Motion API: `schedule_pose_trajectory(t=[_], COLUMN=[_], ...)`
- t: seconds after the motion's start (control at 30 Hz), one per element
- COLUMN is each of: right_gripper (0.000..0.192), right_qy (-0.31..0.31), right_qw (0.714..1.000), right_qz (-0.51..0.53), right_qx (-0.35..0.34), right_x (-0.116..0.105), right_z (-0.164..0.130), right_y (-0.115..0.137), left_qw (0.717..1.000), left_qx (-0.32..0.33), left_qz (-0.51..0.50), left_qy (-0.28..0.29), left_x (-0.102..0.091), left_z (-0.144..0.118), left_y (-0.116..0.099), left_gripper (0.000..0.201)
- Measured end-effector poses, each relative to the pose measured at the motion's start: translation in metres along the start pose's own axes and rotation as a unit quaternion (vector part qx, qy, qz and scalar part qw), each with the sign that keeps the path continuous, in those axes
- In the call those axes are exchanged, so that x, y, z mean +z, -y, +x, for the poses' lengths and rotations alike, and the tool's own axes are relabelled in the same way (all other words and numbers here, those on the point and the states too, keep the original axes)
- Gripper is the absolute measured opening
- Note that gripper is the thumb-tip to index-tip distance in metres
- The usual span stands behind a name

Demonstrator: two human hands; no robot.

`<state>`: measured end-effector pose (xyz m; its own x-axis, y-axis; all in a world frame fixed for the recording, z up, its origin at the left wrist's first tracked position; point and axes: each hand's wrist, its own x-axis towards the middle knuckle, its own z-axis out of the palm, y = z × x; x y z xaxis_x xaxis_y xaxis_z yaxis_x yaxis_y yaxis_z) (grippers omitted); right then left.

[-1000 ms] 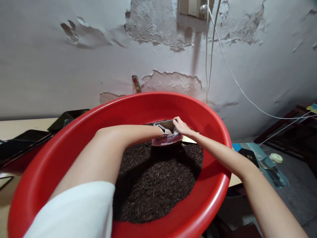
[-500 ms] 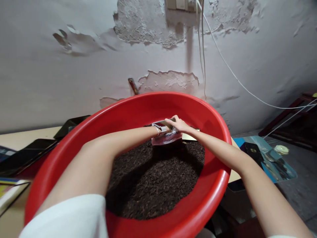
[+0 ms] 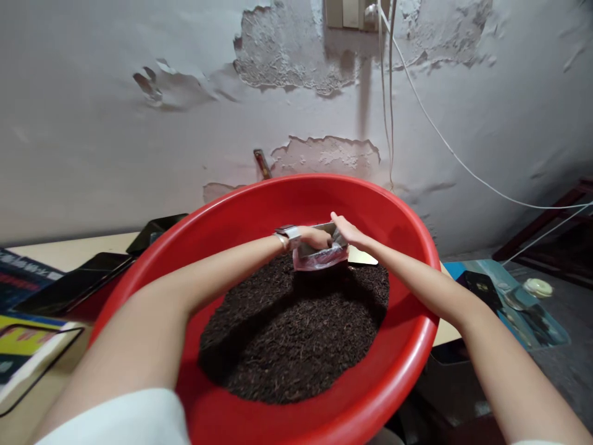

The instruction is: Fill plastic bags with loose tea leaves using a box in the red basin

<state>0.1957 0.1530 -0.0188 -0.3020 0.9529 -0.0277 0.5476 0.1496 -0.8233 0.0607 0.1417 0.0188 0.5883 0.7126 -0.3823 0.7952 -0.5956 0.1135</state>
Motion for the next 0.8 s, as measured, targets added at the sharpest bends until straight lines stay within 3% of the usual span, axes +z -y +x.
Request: schedule_pose_trajectory(t=[0.07, 0.17, 0.3, 0.37, 0.43, 0.5, 0.57, 0.6, 0.63, 0.67, 0.73, 0.8], right_gripper=[0.065, 0.056, 0.041, 0.033, 0.03, 0.038, 0.042, 0.042, 0.04, 0.041, 0.058, 0.074], right_qy=[-0.039, -0.081, -0.135, -0.2, -0.252, -0.188, -0.007, 0.114, 0.219, 0.281, 0.329, 0.319], right_qw=[0.999, 0.994, 0.986, 0.976, 0.951, 0.936, 0.916, 0.887, 0.856, 0.831, 0.809, 0.827], right_qz=[-0.017, -0.043, -0.07, -0.084, -0.091, -0.091, -0.145, -0.195, -0.25, -0.3, -0.368, -0.374], right_qx=[0.028, 0.052, 0.062, -0.009, -0.157, -0.283, -0.373, -0.402, -0.396, -0.375, -0.318, -0.272], right_x=[-0.005, -0.017, -0.031, -0.032, -0.026, -0.009, 0.018, 0.034, 0.05, 0.065, 0.093, 0.115], right_z=[0.004, 0.01, 0.011, 0.002, -0.018, -0.047, -0.079, -0.093, -0.104, -0.111, -0.115, -0.108], right_y=[-0.005, -0.015, -0.016, -0.001, 0.025, 0.05, 0.064, 0.065, 0.062, 0.055, 0.035, 0.015], left_qw=[0.999, 0.965, 0.927, 0.914, 0.903, 0.901, 0.902, 0.902, 0.901, 0.9, 0.897, 0.897], left_qx=[-0.011, 0.012, 0.091, 0.093, 0.105, 0.121, 0.125, 0.125, 0.123, 0.123, 0.125, 0.13], left_qz=[0.021, 0.132, 0.223, 0.233, 0.244, 0.238, 0.221, 0.216, 0.214, 0.215, 0.219, 0.216], left_qy=[-0.048, -0.225, -0.289, -0.318, -0.337, -0.343, -0.349, -0.352, -0.356, -0.36, -0.363, -0.363], left_x=[0.001, 0.02, 0.062, 0.078, 0.086, 0.088, 0.087, 0.086, 0.086, 0.085, 0.085, 0.085], left_z=[-0.018, -0.048, -0.066, -0.064, -0.06, -0.057, -0.056, -0.056, -0.057, -0.057, -0.058, -0.058], left_y=[0.002, 0.003, 0.004, 0.008, 0.012, 0.014, 0.015, 0.015, 0.014, 0.014, 0.013, 0.013], left_gripper=[0.03, 0.043, 0.044, 0.044, 0.041, 0.036, 0.032, 0.031, 0.032, 0.032, 0.033, 0.029])
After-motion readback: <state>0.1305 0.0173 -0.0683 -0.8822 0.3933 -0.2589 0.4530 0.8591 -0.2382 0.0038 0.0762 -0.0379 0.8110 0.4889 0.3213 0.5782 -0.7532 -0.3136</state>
